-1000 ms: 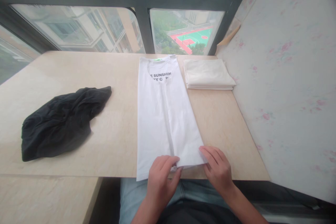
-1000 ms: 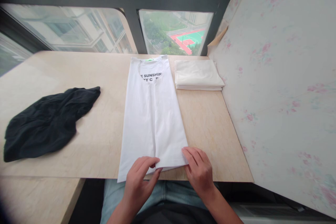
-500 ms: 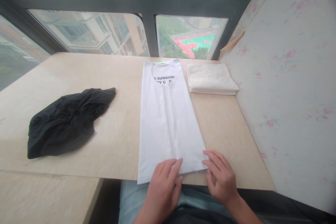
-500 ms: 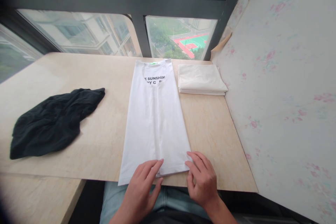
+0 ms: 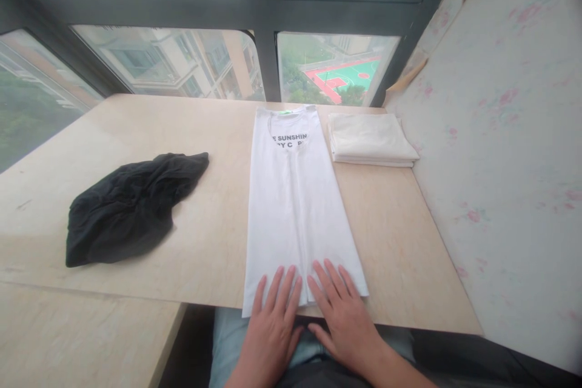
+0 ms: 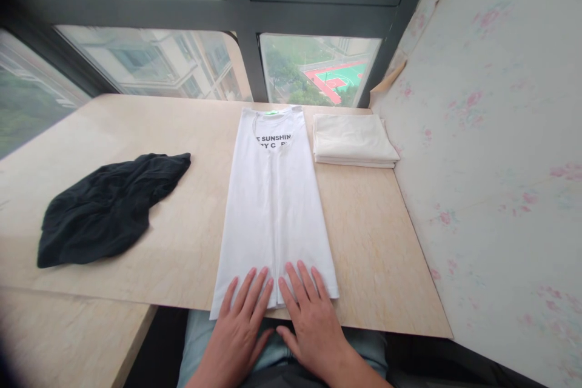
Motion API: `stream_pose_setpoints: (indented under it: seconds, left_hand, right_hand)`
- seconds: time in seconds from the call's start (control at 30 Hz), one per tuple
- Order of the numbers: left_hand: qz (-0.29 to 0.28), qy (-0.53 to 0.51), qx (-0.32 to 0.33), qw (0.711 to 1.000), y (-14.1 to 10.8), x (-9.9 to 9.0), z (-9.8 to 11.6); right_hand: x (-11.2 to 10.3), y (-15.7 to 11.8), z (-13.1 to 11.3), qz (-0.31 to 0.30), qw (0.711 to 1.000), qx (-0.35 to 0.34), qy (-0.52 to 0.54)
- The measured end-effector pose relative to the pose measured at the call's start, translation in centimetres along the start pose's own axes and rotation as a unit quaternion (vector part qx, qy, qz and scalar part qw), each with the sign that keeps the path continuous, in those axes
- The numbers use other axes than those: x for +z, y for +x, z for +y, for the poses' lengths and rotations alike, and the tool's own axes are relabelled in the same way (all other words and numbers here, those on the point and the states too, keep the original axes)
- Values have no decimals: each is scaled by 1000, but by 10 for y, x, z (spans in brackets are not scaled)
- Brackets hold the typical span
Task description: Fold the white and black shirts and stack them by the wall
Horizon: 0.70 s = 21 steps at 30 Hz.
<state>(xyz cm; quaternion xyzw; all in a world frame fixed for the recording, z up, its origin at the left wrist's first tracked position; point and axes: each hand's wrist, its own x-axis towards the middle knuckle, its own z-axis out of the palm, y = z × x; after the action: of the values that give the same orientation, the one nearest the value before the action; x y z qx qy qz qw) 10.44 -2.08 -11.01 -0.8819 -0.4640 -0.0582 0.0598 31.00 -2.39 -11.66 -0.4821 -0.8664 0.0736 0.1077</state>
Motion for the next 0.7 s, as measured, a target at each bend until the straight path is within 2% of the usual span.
stream_pose_setpoints:
  seconds: [0.17,0.3,0.37,0.5,0.6,0.7]
  left_hand:
    - [34,-7,38,999,-9,-6,-10]
    - [90,-73,-10,993,-23,1,-24]
    - [87,-73,-19,993,-30,8,-30]
    - [86,-55,3,995,-40,18,-33]
    - [110,-72,17,991,-43,15,-33]
    - [154,-100,22,983,-42,5,-36]
  right_hand:
    - [-10,-7,13,30,998,-57,-5]
    - [-12,-13,29,63,997,-54,-4]
    - [-11,-16,35,53,998,-46,-4]
    - [-8,-26,42,31,997,-71,-7]
    - [-5,-35,45,36,996,-84,-12]
    - [-4,-44,49,68,992,-109,5]
